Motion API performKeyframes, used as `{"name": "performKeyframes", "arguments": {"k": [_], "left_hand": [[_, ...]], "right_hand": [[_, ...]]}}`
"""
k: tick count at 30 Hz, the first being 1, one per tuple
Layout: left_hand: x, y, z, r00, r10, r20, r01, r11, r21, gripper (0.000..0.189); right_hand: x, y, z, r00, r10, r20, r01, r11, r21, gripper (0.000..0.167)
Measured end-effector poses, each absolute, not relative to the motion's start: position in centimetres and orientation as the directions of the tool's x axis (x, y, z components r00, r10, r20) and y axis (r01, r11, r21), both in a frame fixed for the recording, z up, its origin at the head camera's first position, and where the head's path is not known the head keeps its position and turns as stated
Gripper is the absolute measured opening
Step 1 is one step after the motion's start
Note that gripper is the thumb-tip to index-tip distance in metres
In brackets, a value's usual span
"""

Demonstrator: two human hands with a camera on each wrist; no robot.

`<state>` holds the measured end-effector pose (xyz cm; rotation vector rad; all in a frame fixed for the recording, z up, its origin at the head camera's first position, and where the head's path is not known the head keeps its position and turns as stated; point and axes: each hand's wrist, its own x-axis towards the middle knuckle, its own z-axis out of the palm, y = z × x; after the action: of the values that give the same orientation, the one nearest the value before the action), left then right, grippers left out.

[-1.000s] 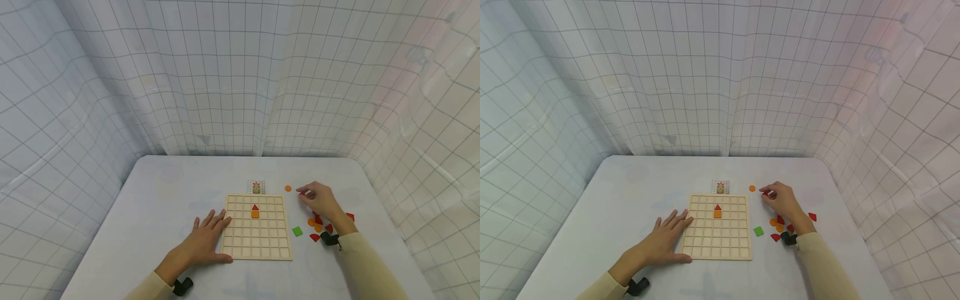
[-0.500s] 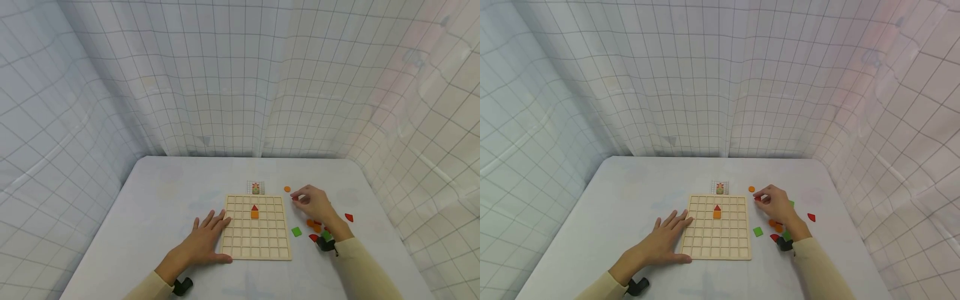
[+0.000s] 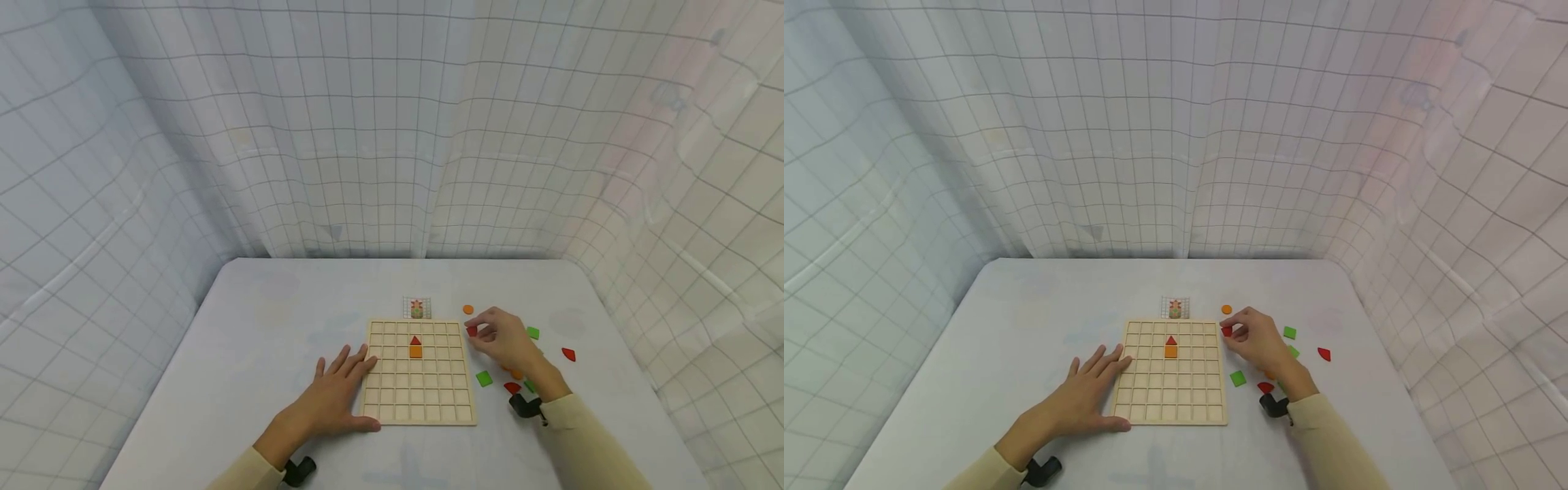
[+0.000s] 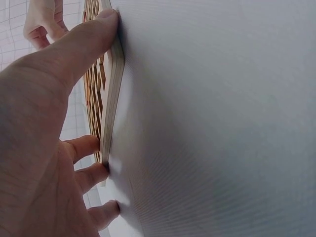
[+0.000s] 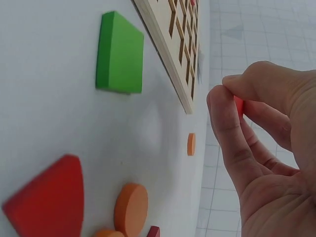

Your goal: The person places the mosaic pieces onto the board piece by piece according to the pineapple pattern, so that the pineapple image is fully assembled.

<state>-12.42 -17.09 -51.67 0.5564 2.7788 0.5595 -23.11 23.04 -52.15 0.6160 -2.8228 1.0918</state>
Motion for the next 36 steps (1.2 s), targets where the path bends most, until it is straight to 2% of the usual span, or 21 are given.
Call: {"name": "performKeyframes", "arguments": {"k": [15,29,36], "left_hand": [[-12.3,-17.2,-52.0,-0.893,0.416,-0.169,0.313,0.846,0.432,0.125],[-12.3,-17.2,-52.1,-0.896,0.412,-0.164,0.317,0.854,0.412,0.126],[-12.4,-17.2,-52.0,-0.896,0.411,-0.172,0.314,0.856,0.41,0.126]], "right_hand": [[-22.2,21.0,-52.4,-0.903,-0.381,0.199,-0.409,0.615,-0.674,0.026],[-22.3,18.8,-52.3,-0.857,-0.449,0.254,-0.5,0.604,-0.62,0.021],[-22.2,18.1,-52.0,-0.855,-0.465,0.231,-0.493,0.59,-0.64,0.021]]}}
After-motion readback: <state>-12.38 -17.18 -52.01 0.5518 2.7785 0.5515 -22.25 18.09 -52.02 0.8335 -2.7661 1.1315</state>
